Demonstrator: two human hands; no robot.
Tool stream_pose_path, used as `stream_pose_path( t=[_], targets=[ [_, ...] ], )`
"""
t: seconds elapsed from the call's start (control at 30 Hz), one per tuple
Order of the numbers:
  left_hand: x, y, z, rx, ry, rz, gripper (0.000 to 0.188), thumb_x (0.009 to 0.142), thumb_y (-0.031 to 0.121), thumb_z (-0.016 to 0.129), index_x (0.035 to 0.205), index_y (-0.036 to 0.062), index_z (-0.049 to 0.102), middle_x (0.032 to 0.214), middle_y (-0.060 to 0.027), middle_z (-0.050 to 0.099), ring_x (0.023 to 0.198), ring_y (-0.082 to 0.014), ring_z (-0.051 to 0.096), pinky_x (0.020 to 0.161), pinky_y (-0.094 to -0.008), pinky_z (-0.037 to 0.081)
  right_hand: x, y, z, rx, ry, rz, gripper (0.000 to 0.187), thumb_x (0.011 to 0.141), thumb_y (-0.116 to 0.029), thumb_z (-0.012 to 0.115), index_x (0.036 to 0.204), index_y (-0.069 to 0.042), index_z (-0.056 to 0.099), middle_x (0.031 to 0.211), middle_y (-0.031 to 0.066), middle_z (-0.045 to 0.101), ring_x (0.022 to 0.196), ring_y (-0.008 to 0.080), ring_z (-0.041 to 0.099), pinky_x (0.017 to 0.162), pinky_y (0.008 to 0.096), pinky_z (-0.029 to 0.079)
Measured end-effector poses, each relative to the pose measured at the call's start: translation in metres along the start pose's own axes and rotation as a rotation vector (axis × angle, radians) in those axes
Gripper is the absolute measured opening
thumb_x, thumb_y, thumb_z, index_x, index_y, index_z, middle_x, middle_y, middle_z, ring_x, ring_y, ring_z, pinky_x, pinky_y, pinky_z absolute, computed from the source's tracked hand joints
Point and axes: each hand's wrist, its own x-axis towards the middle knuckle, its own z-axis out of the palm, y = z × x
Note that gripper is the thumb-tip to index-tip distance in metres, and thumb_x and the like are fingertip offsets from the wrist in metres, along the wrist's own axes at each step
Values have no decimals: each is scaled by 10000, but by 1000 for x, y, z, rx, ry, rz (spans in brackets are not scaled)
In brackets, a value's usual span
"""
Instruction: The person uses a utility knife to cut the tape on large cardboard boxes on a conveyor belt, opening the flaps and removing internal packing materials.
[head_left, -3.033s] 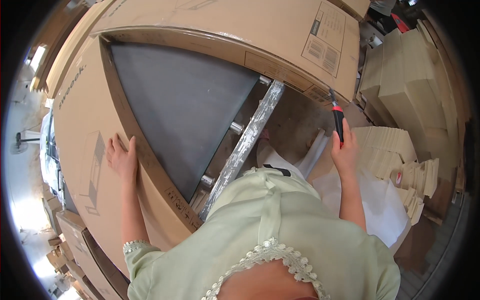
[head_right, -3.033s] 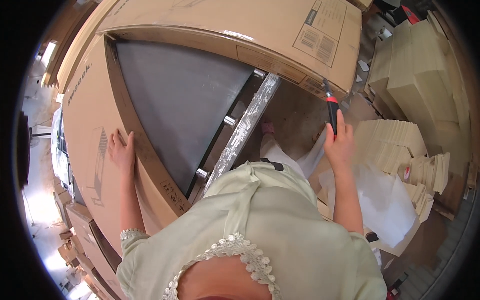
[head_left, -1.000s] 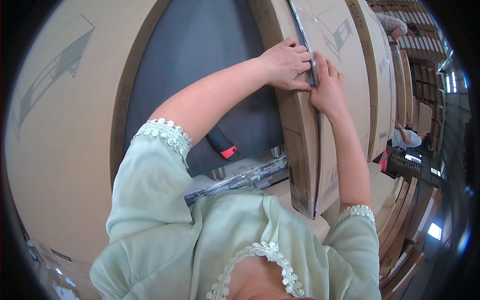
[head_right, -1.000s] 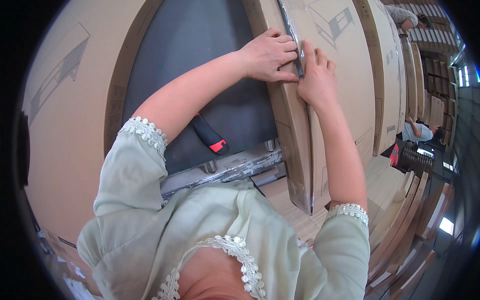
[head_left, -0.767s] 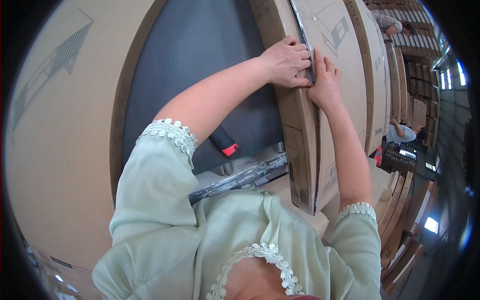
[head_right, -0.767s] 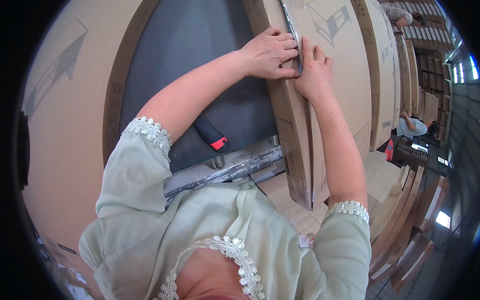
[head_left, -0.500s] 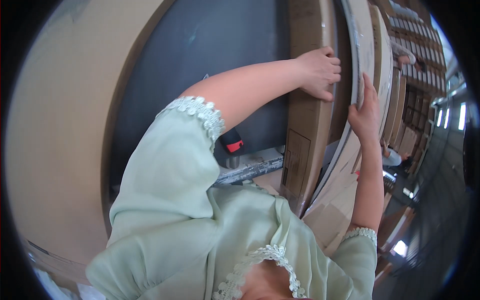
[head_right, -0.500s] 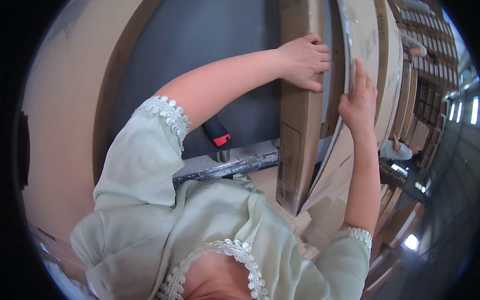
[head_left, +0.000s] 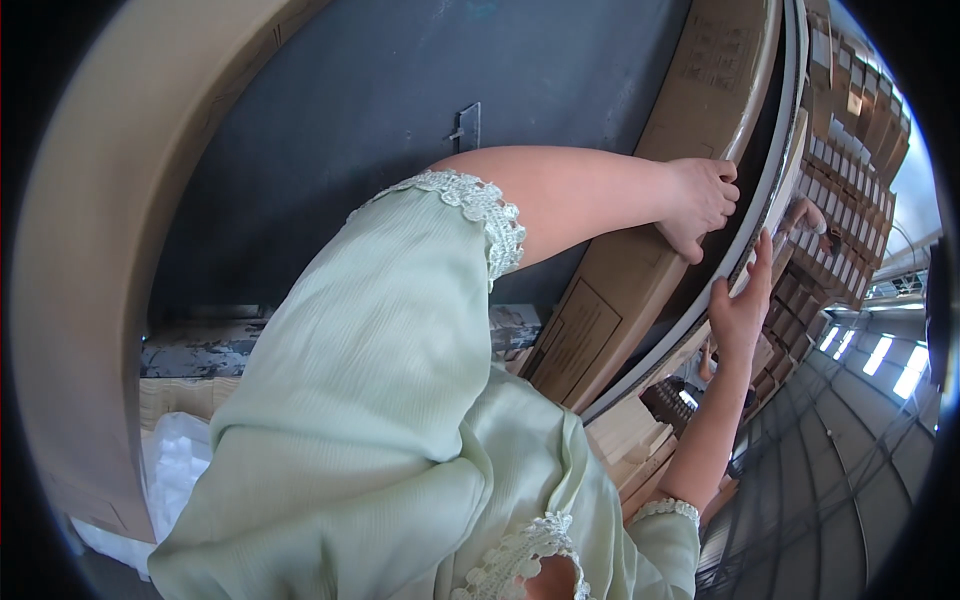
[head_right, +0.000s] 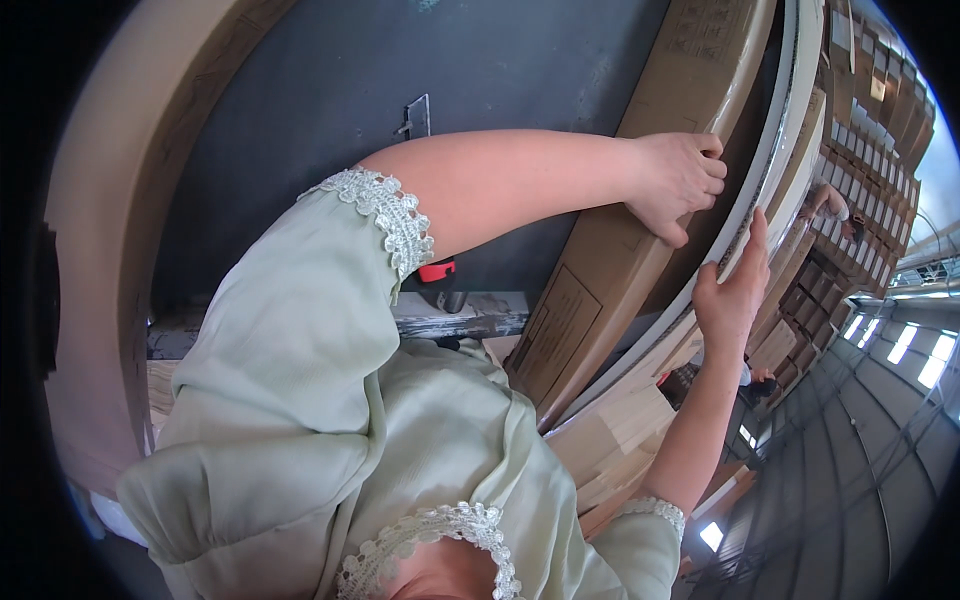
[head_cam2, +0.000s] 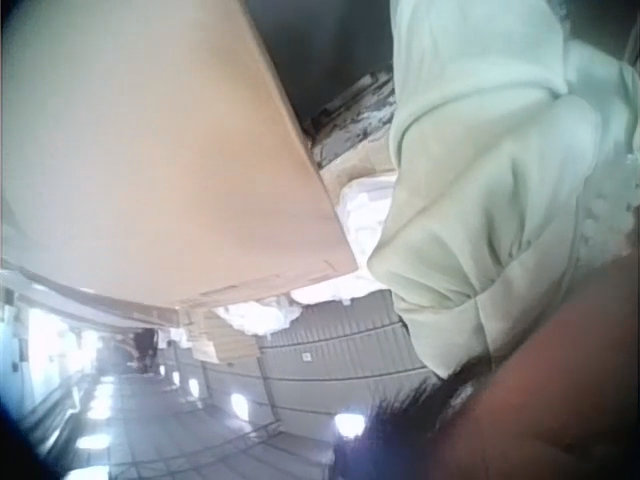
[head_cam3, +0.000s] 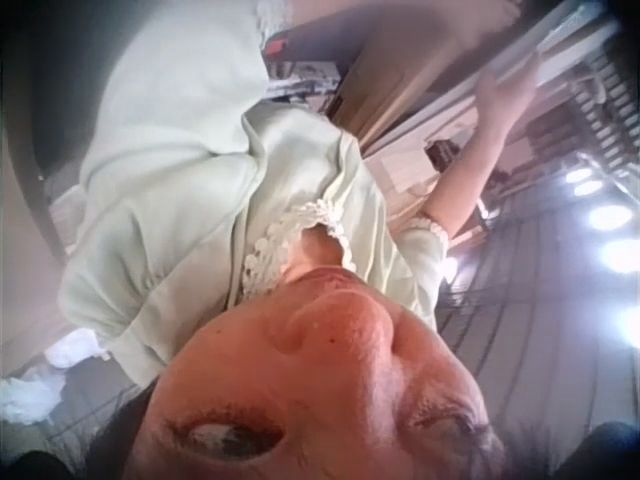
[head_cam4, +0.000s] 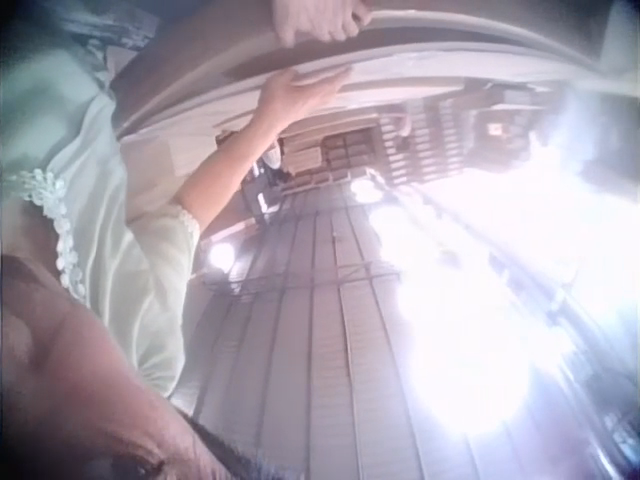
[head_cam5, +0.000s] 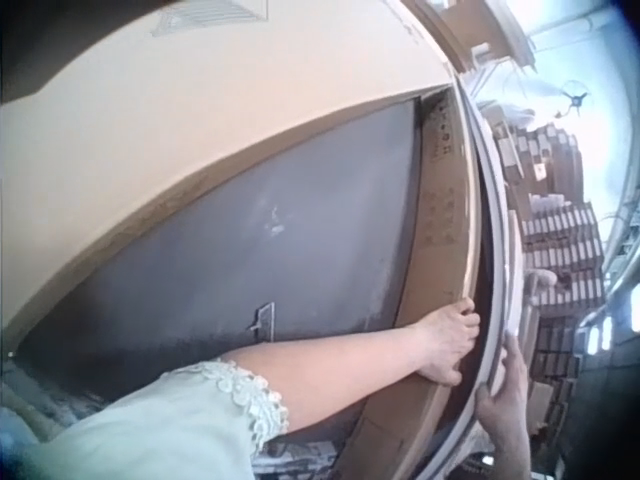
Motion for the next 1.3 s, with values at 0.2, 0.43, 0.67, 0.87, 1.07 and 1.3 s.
stream_pose_path(
  t=[0.2, 0.43, 0.67, 0.87, 1.07, 1.3],
  targets=[
    [-6, -3, 7, -61, 264, 127, 344, 781, 397, 646, 819, 55, 671, 979, -54, 664, 1002, -196, 572, 957, -374, 384, -12, 3, 10, 32, 66, -132, 735, 775, -122, 668, 1435, -102, 344, 1339, 193, 479, 1209, 390, 446, 1029, 446, 360],
    [-99, 56, -52, 106, 86, -342, 189, 819, 263, 678, 757, 85, 656, 1005, -53, 671, 944, -228, 635, 801, -373, 494, -107, 51, 17, 172, 204, -18, 473, 886, -175, 641, 1326, -67, 504, 1374, 186, 461, 1266, 360, 419, 1043, 446, 342],
    [-184, 146, -140, 577, -64, -1128, 477, 792, 540, 636, 756, 66, 679, 777, -110, 675, 773, -299, 652, 691, -408, 510, -229, 12, 125, 357, 317, 197, 453, 953, -300, 499, 1349, -80, 487, 1428, 206, 382, 1312, 397, 329, 1086, 498, 259],
    [-188, 158, -125, 627, -282, -1388, 635, 724, 649, 623, 948, 56, 656, 919, -169, 690, 912, -345, 658, 754, -450, 517, -219, 2, 129, 337, 444, 161, 480, 917, -342, 549, 1322, -86, 513, 1408, 214, 398, 1303, 403, 334, 1103, 506, 245],
    [-177, 219, -121, -208, 462, -1315, 315, 839, 330, 698, 744, 44, 606, 652, -11, 555, 574, -82, 501, 529, -239, 401, -339, -2, 70, 808, 689, 98, 454, 845, -187, 659, 1259, -36, 550, 1369, 192, 446, 1255, 364, 409, 1049, 436, 352],
    [-83, 479, -16, -550, -396, -730, 259, 783, 130, 729, 987, 6, 628, 887, -94, 663, 776, -130, 647, 663, -283, 527, -482, -36, 76, 1985, 582, 435, 513, 933, -130, 586, 1394, -10, 394, 1324, 107, 504, 1198, 183, 496, 991, 317, 420]
  ],
)
